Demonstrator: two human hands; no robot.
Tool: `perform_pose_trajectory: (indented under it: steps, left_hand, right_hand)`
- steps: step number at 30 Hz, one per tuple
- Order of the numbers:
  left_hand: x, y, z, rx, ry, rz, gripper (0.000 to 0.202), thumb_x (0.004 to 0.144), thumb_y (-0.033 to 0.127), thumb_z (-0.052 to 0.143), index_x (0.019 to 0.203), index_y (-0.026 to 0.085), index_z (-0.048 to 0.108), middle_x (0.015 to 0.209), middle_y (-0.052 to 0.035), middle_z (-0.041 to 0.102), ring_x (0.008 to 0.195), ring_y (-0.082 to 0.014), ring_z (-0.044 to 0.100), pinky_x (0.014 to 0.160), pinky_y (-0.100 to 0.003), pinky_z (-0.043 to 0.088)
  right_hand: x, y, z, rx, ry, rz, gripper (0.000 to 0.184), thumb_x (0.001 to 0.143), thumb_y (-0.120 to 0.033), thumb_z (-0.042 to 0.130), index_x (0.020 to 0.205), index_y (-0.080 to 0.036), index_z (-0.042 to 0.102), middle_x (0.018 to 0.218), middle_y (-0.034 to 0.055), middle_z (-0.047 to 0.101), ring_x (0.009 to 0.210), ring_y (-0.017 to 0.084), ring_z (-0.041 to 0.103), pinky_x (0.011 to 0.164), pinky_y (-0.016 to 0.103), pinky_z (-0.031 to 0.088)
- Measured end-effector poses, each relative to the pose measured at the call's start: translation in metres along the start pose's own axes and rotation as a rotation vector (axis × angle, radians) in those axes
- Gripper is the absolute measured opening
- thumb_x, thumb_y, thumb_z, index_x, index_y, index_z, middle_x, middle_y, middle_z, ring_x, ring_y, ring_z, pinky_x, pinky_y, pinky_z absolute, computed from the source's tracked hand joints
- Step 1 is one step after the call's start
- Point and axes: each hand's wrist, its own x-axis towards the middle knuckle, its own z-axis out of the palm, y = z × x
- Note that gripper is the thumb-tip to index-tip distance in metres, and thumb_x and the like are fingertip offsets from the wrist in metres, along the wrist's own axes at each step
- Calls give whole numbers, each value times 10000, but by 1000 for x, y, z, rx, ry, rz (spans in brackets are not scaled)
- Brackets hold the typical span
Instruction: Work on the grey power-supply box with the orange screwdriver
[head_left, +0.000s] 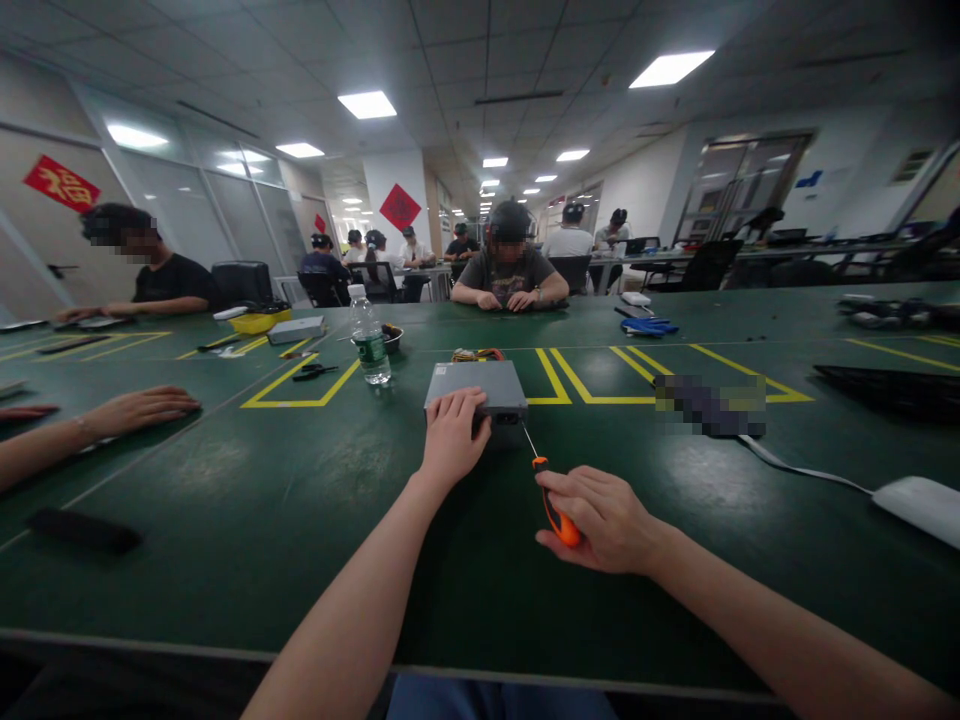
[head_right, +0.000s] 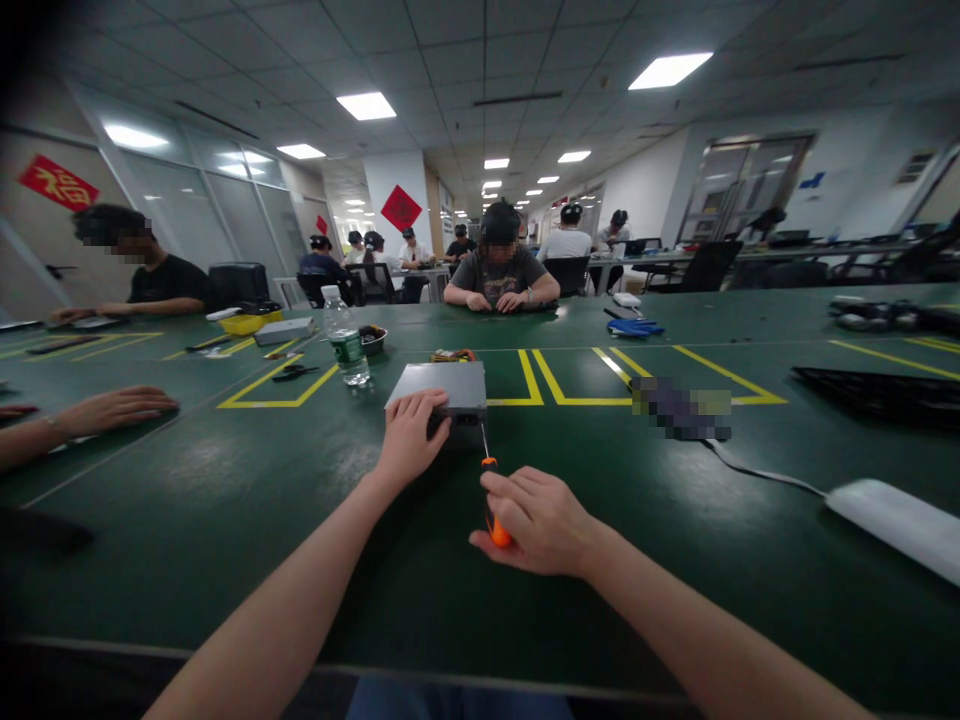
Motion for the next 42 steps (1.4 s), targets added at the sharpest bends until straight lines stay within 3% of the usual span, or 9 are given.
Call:
perform_pose_trajectory:
  steps: [7, 10, 18, 22, 26, 30, 36, 38, 42]
  left_hand:
    - [0, 1, -2, 11, -13, -5, 255, 817, 245, 505, 1072, 237, 506, 1198, -31, 565, 1121, -204, 472, 954, -376, 303]
    - [0, 1, -2, 10, -22, -9, 258, 818, 246, 502, 1076, 236, 506, 1201, -33, 563, 1122, -205, 471, 955, -376, 302]
    - [0, 0, -1, 6, -14, -8, 256, 819, 242, 501, 1074, 243, 506, 1207, -23, 559, 1130, -196, 466, 957, -373, 305]
    - [0, 0, -1, 7, -7, -8, 254, 817, 239, 505, 1070, 241, 508, 1201, -24, 562, 1126, -194, 470, 958, -373, 305]
    - [0, 0, -1, 12, -8, -2, 259, 815, 240, 507, 1074, 239, 506, 1202, -25, 562, 1124, -197, 471, 954, -374, 309]
    - [0, 0, -1, 11, -12, -1, 252, 818, 245, 504, 1070, 236, 505, 1201, -25, 562, 1123, -199, 470, 950, -375, 309]
    - [0, 1, -1, 9, -12, -5, 253, 818, 240, 506, 1070, 239, 504, 1199, -22, 565, 1120, -195, 473, 954, -371, 308]
    - [0, 1, -1, 8, -15, -8, 255, 819, 240, 502, 1073, 239, 504, 1201, -25, 564, 1121, -199, 473, 952, -374, 310]
    - [0, 1, -1, 4, -13, -9, 253, 820, 244, 500, 1073, 239, 504, 1200, -25, 564, 1123, -198, 473, 950, -373, 310]
  right_hand:
    - [3, -4, -3, -48, -175, -58, 353, 824, -444, 502, 1030, -158, 522, 984, 146, 606, 688, 171, 594, 588, 293, 471]
    - [4, -4, -4, 4, -220, -46, 356, 841, -411, 448, 1054, -133, 514, 1005, 159, 590, 718, 176, 601, 601, 294, 476]
    - [1, -1, -3, 46, -57, 10, 206, 802, -297, 512, 925, -133, 489, 950, 156, 620, 702, 173, 597, 571, 279, 467]
    - [2, -1, -5, 5, -130, -37, 190, 823, -259, 477, 981, -160, 511, 987, 148, 609, 680, 166, 589, 576, 286, 461]
    - [2, -2, -6, 6, -165, -35, 297, 847, -388, 449, 996, -144, 527, 994, 160, 596, 714, 180, 600, 587, 290, 473]
    - [2, -3, -5, 38, -177, -27, 277, 846, -322, 442, 1020, -117, 510, 993, 162, 599, 742, 175, 611, 597, 276, 481]
    - [3, -1, -2, 6, -19, 17, 260, 814, -398, 515, 879, -147, 499, 888, 137, 639, 688, 175, 609, 548, 272, 468]
    - [3, 0, -3, -4, -16, 29, 198, 820, -360, 508, 838, -164, 493, 890, 126, 641, 659, 158, 596, 540, 263, 456]
    - [3, -1, -5, -36, -126, -30, 140, 836, -266, 493, 933, -171, 528, 934, 104, 633, 603, 131, 554, 533, 258, 423]
